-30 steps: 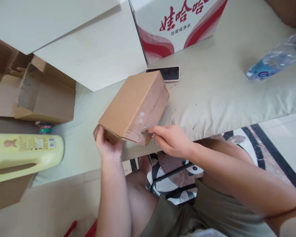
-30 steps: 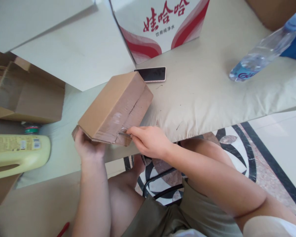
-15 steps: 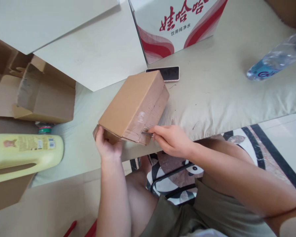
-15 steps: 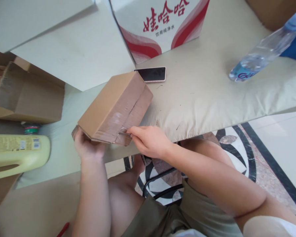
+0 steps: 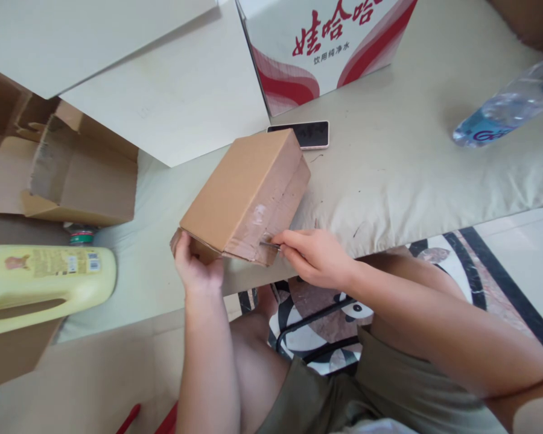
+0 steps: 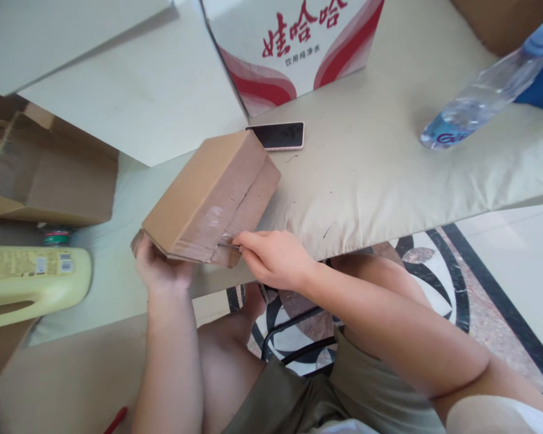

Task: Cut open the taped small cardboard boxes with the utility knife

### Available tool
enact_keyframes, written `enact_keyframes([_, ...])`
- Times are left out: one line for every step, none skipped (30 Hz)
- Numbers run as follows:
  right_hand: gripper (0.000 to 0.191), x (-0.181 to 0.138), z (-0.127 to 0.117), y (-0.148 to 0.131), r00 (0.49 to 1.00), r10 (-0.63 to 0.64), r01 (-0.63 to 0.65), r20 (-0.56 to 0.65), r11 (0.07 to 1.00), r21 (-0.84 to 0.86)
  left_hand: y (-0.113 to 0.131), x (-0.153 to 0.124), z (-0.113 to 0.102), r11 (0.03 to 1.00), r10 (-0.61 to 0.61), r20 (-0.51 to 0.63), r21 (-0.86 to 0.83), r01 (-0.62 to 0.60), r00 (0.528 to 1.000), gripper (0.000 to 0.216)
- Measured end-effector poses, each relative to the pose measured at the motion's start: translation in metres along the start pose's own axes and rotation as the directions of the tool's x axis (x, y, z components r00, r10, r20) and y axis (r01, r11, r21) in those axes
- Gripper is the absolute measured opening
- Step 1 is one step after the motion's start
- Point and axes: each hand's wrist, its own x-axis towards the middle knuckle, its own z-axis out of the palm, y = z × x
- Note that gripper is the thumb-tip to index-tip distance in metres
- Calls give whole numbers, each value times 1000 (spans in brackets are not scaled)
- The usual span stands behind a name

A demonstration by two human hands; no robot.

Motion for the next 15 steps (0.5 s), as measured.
enact_keyframes([32, 0, 0, 0, 1000, -1, 1, 0, 1000, -3, 0, 0, 0, 1000, -1, -4, 2, 1, 1000, 26])
enact_keyframes([32, 0, 1, 0, 1000, 0, 0, 2, 1000, -5, 0, 1, -1, 1000, -3, -6, 6, 3, 1000, 27])
enact_keyframes([32, 0, 1, 0, 1000, 1, -1, 4, 1000, -5, 0, 1, -1, 1000, -10, -4, 12, 10, 1000, 28])
enact_keyframes([33, 0, 1, 0, 1000, 4, -4, 6, 1000, -1, 0, 1, -1, 1000, -19, 3, 18, 19, 1000, 28])
enact_keyframes([33, 0, 1, 1, 1000, 7, -7, 9, 1000, 4, 0, 1, -2, 999, -25, 12, 22, 24, 1000, 29])
enact_keyframes([33, 0, 1, 1, 1000, 9, -9, 13, 1000, 8, 0, 1, -2, 999, -24, 18, 22, 24, 1000, 29])
enact_keyframes([33, 0, 1, 1, 1000, 11, -12, 17, 1000, 11, 0, 1, -2, 1000, -22, 24, 19, 21, 999, 29])
enact_keyframes([33, 0, 0, 1, 1000, 12, -13, 23, 1000, 12, 0, 1, -2, 1000, -20, 28, 15, 19, 999, 28])
enact_keyframes([33, 0, 0, 0, 1000, 13, -13, 27, 1000, 9, 0, 1, -1, 1000, -13, 26, 14, 13, 1000, 28])
enact_keyframes([33, 0, 0, 0, 999, 12, -13, 31, 1000, 6, 0, 1, -1, 1000, -7, 23, 15, 6, 1000, 27])
enact_keyframes([33, 0, 0, 0, 999, 12, -12, 34, 1000, 3, 0, 1, -1, 1000, 2, 19, 17, -2, 1000, 26])
enact_keyframes([33, 0, 0, 0, 999, 13, -13, 36, 1000, 0, 0, 1, -1, 1000, 14, 14, 20, -15, 1000, 25])
enact_keyframes([33, 0, 1, 0, 999, 14, -14, 36, 1000, -1, 0, 1, 0, 999, 31, 9, 23, -31, 999, 25])
enact_keyframes([33, 0, 1, 0, 999, 15, -15, 36, 1000, -2, 0, 1, 0, 999, 45, 6, 26, -45, 999, 24])
enact_keyframes([33, 0, 1, 0, 999, 17, -17, 35, 1000, -3, 0, 1, 0, 998, 53, 6, 28, -53, 999, 25])
